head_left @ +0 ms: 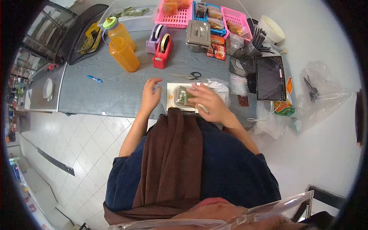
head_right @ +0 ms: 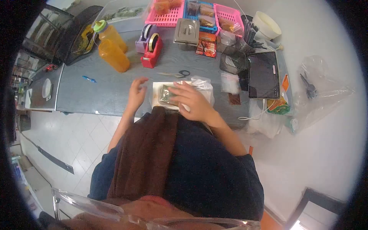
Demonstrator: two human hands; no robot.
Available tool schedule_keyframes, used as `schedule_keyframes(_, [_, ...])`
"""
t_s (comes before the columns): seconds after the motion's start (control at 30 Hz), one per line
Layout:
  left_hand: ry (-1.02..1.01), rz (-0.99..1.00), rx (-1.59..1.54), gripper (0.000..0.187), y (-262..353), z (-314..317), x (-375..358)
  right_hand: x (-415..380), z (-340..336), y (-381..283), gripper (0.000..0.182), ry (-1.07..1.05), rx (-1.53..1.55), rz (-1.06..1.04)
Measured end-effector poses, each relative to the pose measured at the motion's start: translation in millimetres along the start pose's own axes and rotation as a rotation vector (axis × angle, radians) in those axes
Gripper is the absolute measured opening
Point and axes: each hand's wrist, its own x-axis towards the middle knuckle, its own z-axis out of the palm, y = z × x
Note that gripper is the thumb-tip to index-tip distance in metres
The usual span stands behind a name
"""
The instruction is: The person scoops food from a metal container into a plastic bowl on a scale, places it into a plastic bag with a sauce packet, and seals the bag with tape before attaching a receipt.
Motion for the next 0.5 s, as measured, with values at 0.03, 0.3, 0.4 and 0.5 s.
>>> schedule_keyframes(0.03, [0.007, -0.09, 0.02, 0.02, -33, 16, -2, -1, -2, -1, 0.04, 0.099, -0.099, 0.078])
schedule_keyframes(0.3, [-0.036, -0.191, 0.077, 0.026, -51, 32, 12, -15, -26, -11, 0.056, 0.353, -0.415, 0.644])
schedule_keyframes(0.4, [0.091, -0.176, 0.047, 0.028, 9, 4, 17, -30, -31, -12, 0.059, 0.372, -0.077, 0.851])
schedule_keyframes(0.5, [0.189, -0.118, -0.05, 0.026, 42, -12, 2, -47, -33, -24, 0.06, 0.514, -0.006, 0.902])
